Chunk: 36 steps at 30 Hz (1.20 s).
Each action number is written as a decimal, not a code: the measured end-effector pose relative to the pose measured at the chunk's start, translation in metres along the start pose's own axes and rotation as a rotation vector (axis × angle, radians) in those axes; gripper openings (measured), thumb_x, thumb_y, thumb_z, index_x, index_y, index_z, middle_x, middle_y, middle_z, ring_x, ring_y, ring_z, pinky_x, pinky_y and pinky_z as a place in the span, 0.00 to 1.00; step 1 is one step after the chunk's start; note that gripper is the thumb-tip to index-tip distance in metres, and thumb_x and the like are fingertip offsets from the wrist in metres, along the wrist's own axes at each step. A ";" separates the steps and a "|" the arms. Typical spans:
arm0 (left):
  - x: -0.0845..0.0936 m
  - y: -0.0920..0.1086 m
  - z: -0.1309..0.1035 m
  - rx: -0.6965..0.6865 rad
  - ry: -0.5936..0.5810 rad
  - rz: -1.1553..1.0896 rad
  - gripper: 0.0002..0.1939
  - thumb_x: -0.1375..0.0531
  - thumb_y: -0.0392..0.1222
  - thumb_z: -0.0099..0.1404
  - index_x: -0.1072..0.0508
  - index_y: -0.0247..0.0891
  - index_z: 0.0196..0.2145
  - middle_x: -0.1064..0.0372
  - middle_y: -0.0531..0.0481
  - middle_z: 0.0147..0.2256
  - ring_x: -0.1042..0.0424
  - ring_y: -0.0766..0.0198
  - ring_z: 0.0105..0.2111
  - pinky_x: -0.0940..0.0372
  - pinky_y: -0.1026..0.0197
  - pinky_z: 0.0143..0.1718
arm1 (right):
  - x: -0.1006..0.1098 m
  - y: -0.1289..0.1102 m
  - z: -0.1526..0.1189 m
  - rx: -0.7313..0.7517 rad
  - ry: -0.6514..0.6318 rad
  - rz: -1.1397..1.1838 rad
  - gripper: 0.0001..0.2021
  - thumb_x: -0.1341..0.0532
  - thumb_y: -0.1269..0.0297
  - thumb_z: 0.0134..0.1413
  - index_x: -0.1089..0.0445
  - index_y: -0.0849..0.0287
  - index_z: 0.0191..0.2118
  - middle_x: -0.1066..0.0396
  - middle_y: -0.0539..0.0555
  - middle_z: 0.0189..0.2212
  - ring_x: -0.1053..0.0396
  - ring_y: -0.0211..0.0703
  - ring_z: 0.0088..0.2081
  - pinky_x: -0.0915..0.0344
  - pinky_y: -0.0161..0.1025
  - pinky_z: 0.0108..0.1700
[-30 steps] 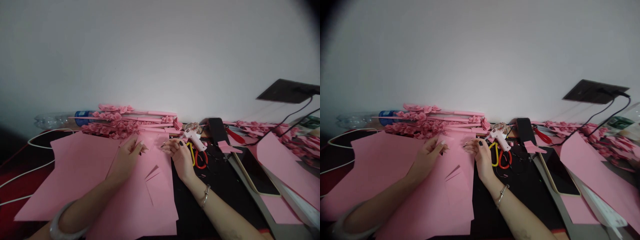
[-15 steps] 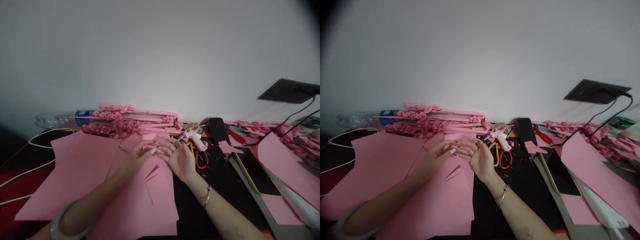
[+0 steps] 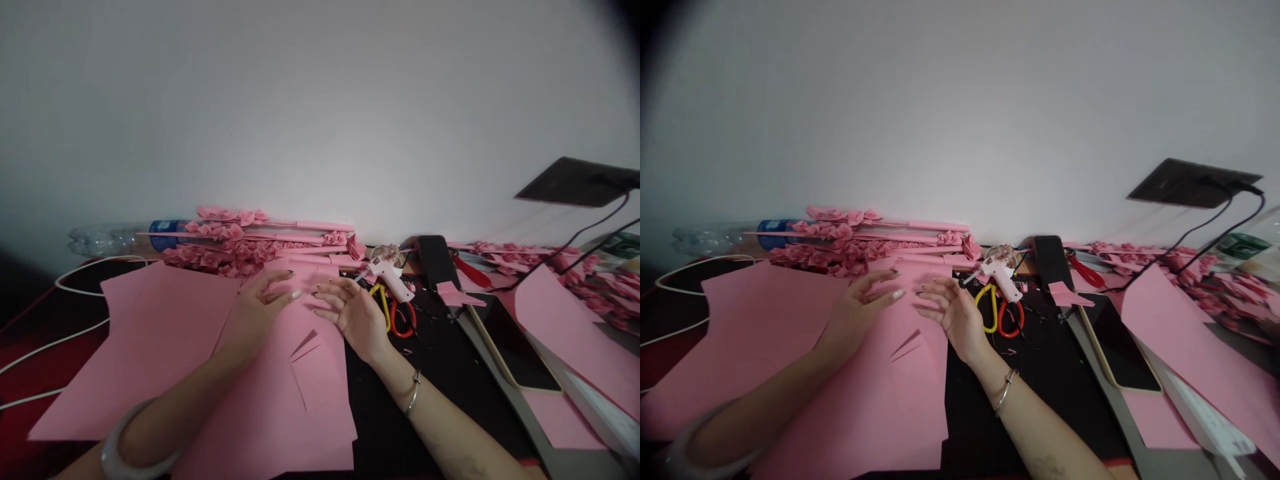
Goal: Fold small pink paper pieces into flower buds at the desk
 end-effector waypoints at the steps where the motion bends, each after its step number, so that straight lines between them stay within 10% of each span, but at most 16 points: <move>1: 0.002 -0.001 0.000 0.008 0.029 -0.009 0.21 0.37 0.45 0.53 0.31 0.39 0.46 0.30 0.45 0.45 0.28 0.59 0.38 0.33 0.65 0.32 | 0.001 -0.002 0.000 0.019 0.017 0.006 0.16 0.47 0.52 0.54 0.35 0.57 0.42 0.31 0.58 0.44 0.32 0.49 0.45 0.35 0.50 0.45; 8: -0.004 0.003 -0.003 -0.110 -0.011 0.002 0.20 0.41 0.45 0.58 0.33 0.40 0.48 0.31 0.46 0.47 0.28 0.59 0.41 0.32 0.62 0.38 | -0.001 -0.005 0.000 0.020 0.060 0.145 0.14 0.46 0.54 0.54 0.36 0.54 0.44 0.36 0.57 0.51 0.37 0.52 0.51 0.41 0.56 0.51; 21: -0.038 0.005 -0.018 -0.208 -0.519 0.112 0.18 0.42 0.37 0.57 0.33 0.43 0.46 0.30 0.49 0.41 0.27 0.59 0.39 0.31 0.57 0.43 | -0.011 0.006 -0.006 -0.190 -0.008 0.372 0.17 0.50 0.49 0.56 0.40 0.49 0.47 0.32 0.54 0.43 0.34 0.48 0.46 0.39 0.56 0.45; 31: -0.020 0.001 -0.010 0.037 -0.249 -0.070 0.24 0.36 0.39 0.51 0.31 0.39 0.47 0.25 0.47 0.34 0.26 0.54 0.38 0.32 0.54 0.42 | -0.013 0.004 -0.004 -0.176 -0.020 0.237 0.20 0.52 0.46 0.56 0.43 0.49 0.50 0.38 0.56 0.53 0.36 0.48 0.50 0.38 0.54 0.46; 36: -0.002 -0.002 0.001 -0.009 -0.040 -0.070 0.26 0.37 0.43 0.53 0.34 0.45 0.51 0.40 0.46 0.56 0.30 0.56 0.46 0.35 0.54 0.48 | -0.005 -0.008 -0.005 0.109 0.073 -0.209 0.16 0.45 0.51 0.54 0.36 0.52 0.45 0.34 0.56 0.46 0.34 0.48 0.45 0.35 0.50 0.44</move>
Point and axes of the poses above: each hand's wrist, its own z-axis towards the middle knuckle, its own x-axis out of the back of the hand, y = z × x, the point moved 6 cm from there along z, towards the middle knuckle
